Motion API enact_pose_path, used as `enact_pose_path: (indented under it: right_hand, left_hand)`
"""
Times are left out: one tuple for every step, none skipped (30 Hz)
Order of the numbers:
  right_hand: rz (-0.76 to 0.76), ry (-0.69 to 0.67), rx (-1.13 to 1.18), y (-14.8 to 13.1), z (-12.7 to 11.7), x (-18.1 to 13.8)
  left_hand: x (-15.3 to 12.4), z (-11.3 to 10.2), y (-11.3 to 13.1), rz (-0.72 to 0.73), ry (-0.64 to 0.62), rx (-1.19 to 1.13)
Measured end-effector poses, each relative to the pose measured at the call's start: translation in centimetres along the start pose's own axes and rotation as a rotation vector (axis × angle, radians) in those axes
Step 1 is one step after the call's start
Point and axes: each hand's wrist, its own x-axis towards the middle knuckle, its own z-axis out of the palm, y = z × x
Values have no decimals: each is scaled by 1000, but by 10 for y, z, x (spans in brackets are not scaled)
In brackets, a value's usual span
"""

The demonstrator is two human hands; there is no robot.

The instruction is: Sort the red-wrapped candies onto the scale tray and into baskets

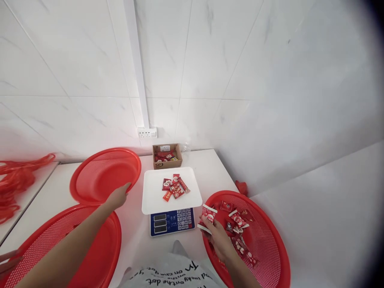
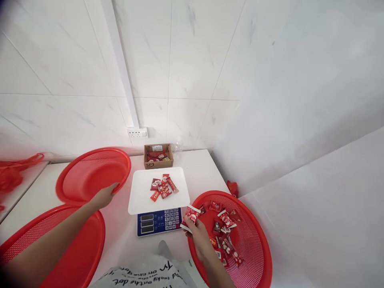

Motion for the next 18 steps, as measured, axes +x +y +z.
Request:
enact_pose_path:
  right_hand:
    - [1,-4,-18,1,-1,2]
    - [1,-10,-39,3,-2,4]
    - [0,-17,-60,4,-2,6]
    - [-3,-30,-79,6,-2,6]
    - [-6,-46,-96,7,-1,6]
    - [-9,-62,-113,7,1,5]
    - [-11,-75,-129,7,3,4]
    - [-13,-80,-145,6,5,1]
    - [-14,-78,-159,4,9,-1]
    - [-14,-70,-167,3,12,-3]
    - [-13,-61,-168,2,16,-6]
    - [-13,-58,-167,1,19,-7]
    - [-17,-57,-165,1,22,-9]
    - [-24,-59,-165,3,25,-10]
    - [-34,-60,-167,6,27,-11]
    - [-42,-57,-169,9,29,-11]
    - [-46,-50,-168,14,30,-12]
    - [-48,-40,-163,19,30,-12]
  left_hand:
    - [-7,5,3,17,3,-8]
    - [-13,10,6,30,5,-12]
    - [-19,13,9,39,8,-13]
    - [-24,17,12,46,15,-10]
    - [-29,19,16,52,28,-4]
    - [-33,21,21,60,44,4]
    - [-37,23,28,71,62,11]
    - [-40,25,36,95,74,17]
    - [-42,28,46,135,76,23]
    - [-43,31,57,190,68,26]
    - [-44,34,68,268,43,31]
    - [-43,38,80,353,15,34]
    - [-42,42,91,428,-9,36]
    - [-40,47,101,493,-27,37]
    - [-37,52,111,545,-34,33]
    - [-33,57,119,582,-35,25]
    - [-29,61,125,607,-31,17]
    - [-25,66,130,621,-23,7]
